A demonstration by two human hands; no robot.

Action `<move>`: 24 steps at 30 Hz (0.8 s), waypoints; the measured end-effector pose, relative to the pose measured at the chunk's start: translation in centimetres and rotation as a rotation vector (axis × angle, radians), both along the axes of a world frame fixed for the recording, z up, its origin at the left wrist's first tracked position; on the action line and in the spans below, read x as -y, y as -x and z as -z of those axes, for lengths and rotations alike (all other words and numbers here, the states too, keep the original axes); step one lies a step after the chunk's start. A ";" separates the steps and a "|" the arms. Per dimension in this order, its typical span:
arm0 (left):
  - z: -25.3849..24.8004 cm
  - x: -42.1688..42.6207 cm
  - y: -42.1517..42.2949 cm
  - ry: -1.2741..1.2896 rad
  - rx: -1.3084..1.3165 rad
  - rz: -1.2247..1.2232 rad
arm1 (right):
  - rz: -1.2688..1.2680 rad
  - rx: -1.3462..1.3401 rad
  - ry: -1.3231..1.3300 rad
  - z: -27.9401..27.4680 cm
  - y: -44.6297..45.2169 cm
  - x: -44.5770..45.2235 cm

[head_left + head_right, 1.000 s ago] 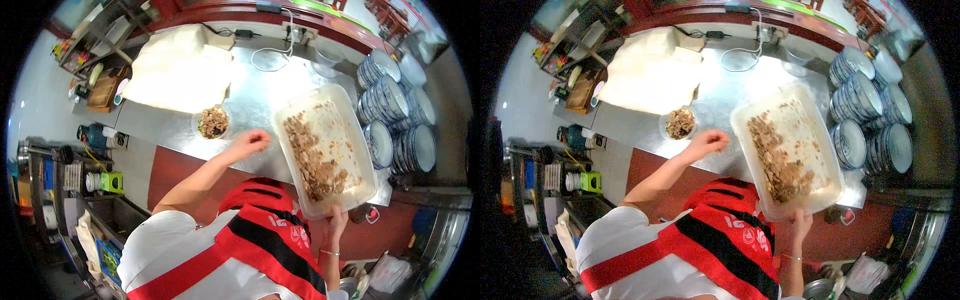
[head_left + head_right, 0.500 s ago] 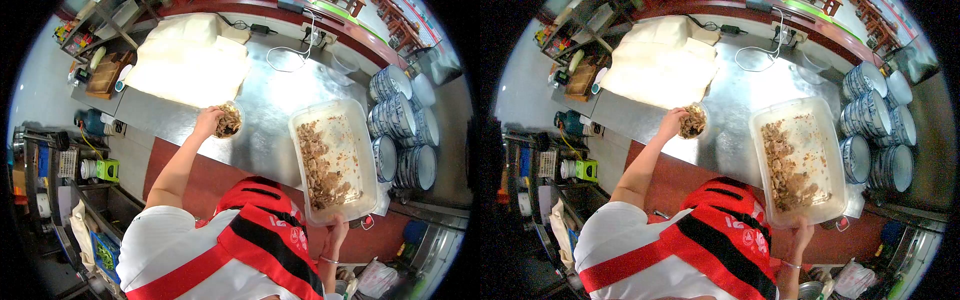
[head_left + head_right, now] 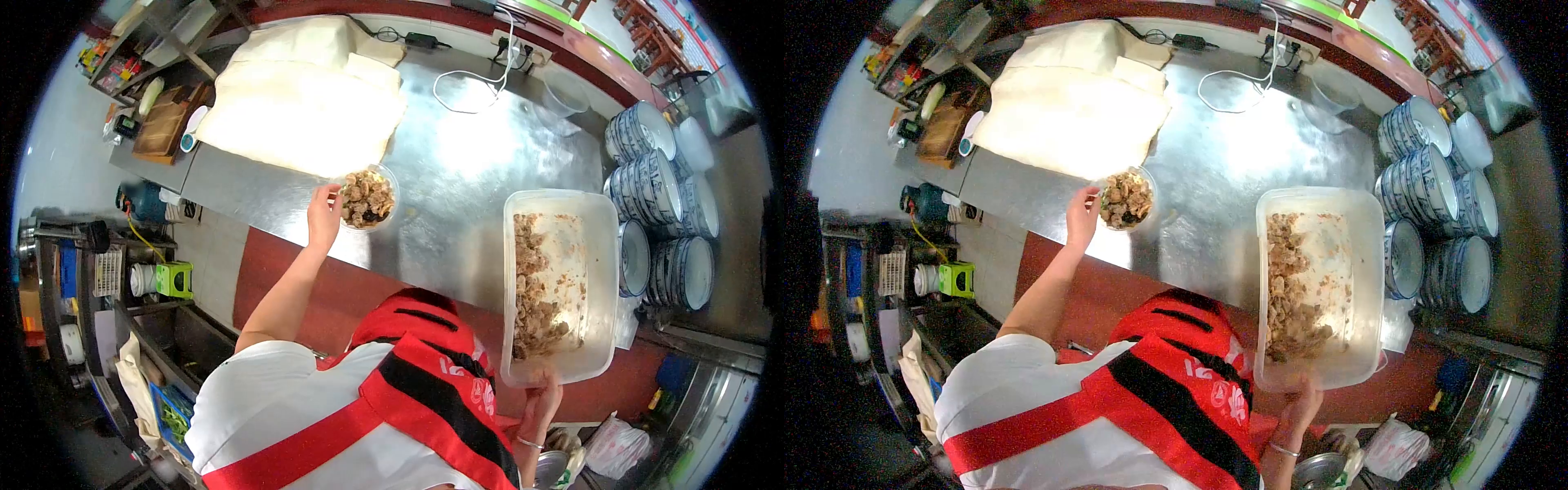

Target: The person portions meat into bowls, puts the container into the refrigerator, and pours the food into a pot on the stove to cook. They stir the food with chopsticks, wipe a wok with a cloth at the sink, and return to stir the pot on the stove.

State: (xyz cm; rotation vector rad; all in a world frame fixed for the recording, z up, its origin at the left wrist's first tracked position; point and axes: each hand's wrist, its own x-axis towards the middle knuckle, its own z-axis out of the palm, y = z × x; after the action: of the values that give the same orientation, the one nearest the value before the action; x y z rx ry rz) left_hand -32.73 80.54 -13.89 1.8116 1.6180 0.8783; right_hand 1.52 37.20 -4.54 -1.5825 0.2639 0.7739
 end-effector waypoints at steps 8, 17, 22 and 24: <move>1.3 -0.9 -6.3 0.024 -0.029 0.175 | 0.119 0.055 -0.057 2.7 1.4 0.5; 0.1 2.8 -16.5 -0.125 0.183 0.916 | 0.306 0.085 0.048 0.6 6.1 -3.8; 2.6 0.9 -22.3 -0.129 0.429 1.041 | 0.349 0.242 0.180 1.5 8.9 -7.1; 3.9 -0.4 -24.5 -0.081 0.486 1.103 | 0.370 0.365 0.238 3.1 9.2 -8.2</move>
State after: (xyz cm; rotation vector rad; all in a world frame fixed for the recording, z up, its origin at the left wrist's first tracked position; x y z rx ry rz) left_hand -8.24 80.93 -17.78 1.9349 0.1692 0.7304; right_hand -7.68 45.38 -7.60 -1.7964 0.3771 0.1647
